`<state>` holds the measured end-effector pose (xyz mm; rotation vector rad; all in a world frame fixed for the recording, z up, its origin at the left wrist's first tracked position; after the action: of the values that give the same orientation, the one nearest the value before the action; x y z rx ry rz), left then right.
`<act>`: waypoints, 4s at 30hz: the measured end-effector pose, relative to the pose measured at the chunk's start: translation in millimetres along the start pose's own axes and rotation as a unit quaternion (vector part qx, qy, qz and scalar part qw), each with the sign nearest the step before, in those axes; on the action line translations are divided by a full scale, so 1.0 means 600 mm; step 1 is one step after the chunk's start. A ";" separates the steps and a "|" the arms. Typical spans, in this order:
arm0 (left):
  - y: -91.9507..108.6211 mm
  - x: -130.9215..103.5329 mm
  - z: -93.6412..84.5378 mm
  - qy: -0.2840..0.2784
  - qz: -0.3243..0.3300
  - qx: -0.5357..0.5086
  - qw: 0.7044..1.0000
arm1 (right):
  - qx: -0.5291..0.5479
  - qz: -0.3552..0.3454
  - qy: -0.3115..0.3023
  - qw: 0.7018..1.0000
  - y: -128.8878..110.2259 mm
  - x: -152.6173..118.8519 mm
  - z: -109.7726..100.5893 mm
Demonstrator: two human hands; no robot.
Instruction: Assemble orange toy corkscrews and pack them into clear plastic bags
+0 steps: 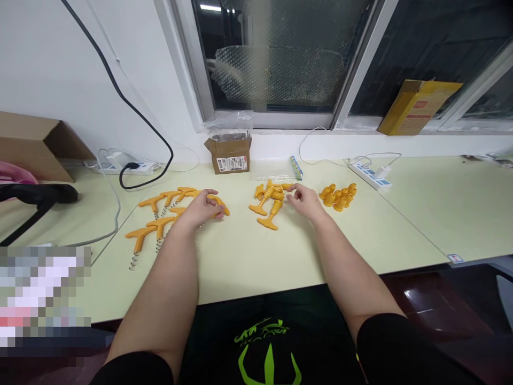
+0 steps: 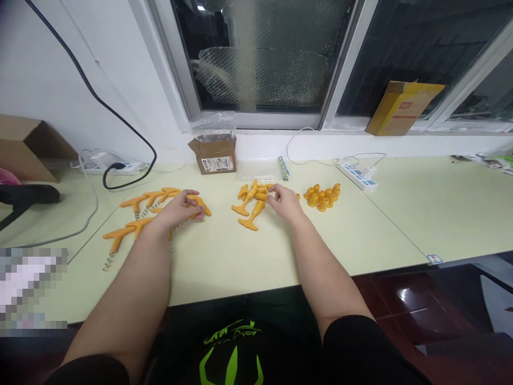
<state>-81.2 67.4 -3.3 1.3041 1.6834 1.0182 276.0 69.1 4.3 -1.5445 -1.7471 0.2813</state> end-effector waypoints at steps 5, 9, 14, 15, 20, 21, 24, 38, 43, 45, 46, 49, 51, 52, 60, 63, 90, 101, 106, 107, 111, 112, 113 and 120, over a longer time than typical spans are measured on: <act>-0.021 0.014 0.021 -0.047 0.019 0.105 0.993 | -0.006 -0.015 -0.153 0.988 -0.032 -0.029 0.074; -0.019 0.022 0.020 -0.026 0.057 0.254 0.965 | -0.044 0.011 -0.181 0.982 -0.023 -0.034 0.085; -0.005 0.016 0.012 0.023 0.063 0.323 0.944 | -0.055 0.041 -0.179 0.981 -0.010 -0.029 0.078; -0.003 0.015 0.012 0.027 0.063 0.328 0.942 | -0.058 0.040 -0.176 0.982 -0.009 -0.029 0.077; -0.009 0.023 0.009 0.047 0.067 0.340 0.937 | -0.003 0.017 -0.131 0.991 -0.022 -0.027 0.067; -0.010 0.027 0.007 0.055 0.070 0.341 0.936 | 0.025 0.022 -0.116 0.993 -0.025 -0.025 0.063; -0.010 0.034 -0.001 0.090 0.088 0.336 0.934 | 0.128 0.068 -0.078 0.986 -0.024 -0.021 0.055; 0.079 -0.094 0.164 -0.137 0.262 -0.059 0.954 | 0.515 0.217 -0.140 0.817 -0.055 -0.040 0.107; 0.052 -0.066 0.162 -0.130 0.126 -0.173 0.968 | 0.431 0.073 -0.133 0.889 -0.074 -0.038 0.093; 0.045 -0.058 0.154 -0.104 0.082 -0.191 0.973 | 0.373 -0.006 -0.123 0.920 -0.087 -0.039 0.083; 0.042 -0.056 0.151 -0.091 0.062 -0.196 0.974 | 0.343 -0.044 -0.117 0.931 -0.094 -0.040 0.077; 0.034 -0.053 0.149 -0.065 0.005 -0.212 0.975 | 0.255 -0.136 -0.096 0.952 -0.114 -0.044 0.063; 0.027 -0.052 0.151 -0.062 -0.029 -0.214 0.974 | 0.204 -0.192 -0.078 0.957 -0.128 -0.047 0.057; 0.024 -0.052 0.153 -0.067 -0.046 -0.212 0.974 | 0.185 -0.219 -0.069 0.956 -0.134 -0.048 0.055; 0.049 -0.066 0.139 -0.189 -0.067 -0.300 0.933 | 0.173 -0.218 -0.035 0.960 -0.121 -0.043 0.044; 0.054 -0.074 0.138 -0.234 -0.062 -0.292 0.925 | 0.183 -0.195 -0.036 0.963 -0.115 -0.041 0.038; 0.062 -0.055 0.123 -0.118 0.055 -0.325 0.937 | 0.220 -0.151 -0.039 0.963 -0.118 -0.045 0.074; 0.045 -0.051 0.120 -0.035 0.016 -0.210 0.977 | 0.016 -0.240 -0.018 0.970 -0.145 -0.052 0.073; 0.059 -0.061 0.112 -0.007 0.060 -0.140 0.988 | -0.040 -0.222 -0.024 0.974 -0.151 -0.057 0.087; 0.060 -0.062 0.114 -0.022 0.063 -0.124 0.990 | -0.043 -0.216 -0.025 0.975 -0.147 -0.056 0.089; 0.060 -0.062 0.124 -0.130 0.084 -0.113 0.981 | -0.008 -0.201 -0.032 0.979 -0.125 -0.047 0.089; 0.059 -0.061 0.124 -0.150 0.091 -0.108 0.979 | 0.012 -0.206 -0.037 0.978 -0.122 -0.045 0.087; 0.058 -0.059 0.122 -0.159 0.098 -0.096 0.978 | 0.029 -0.212 -0.043 0.976 -0.119 -0.044 0.085; 0.054 -0.044 0.101 -0.085 0.127 0.031 0.988 | 0.018 -0.241 -0.061 0.968 -0.131 -0.047 0.079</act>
<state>-9.0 55.1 5.0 1.6289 1.4573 0.9737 184.9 39.6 9.8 -1.0484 -2.1357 0.1638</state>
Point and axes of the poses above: each hand's wrist, its own x-axis towards the middle knuckle, its own z-axis out of the palm, y = z × x, the point moved 7 cm from there along x, towards the middle knuckle, and after that the axes turned 6 degrees about y, right-handed, at the moved point
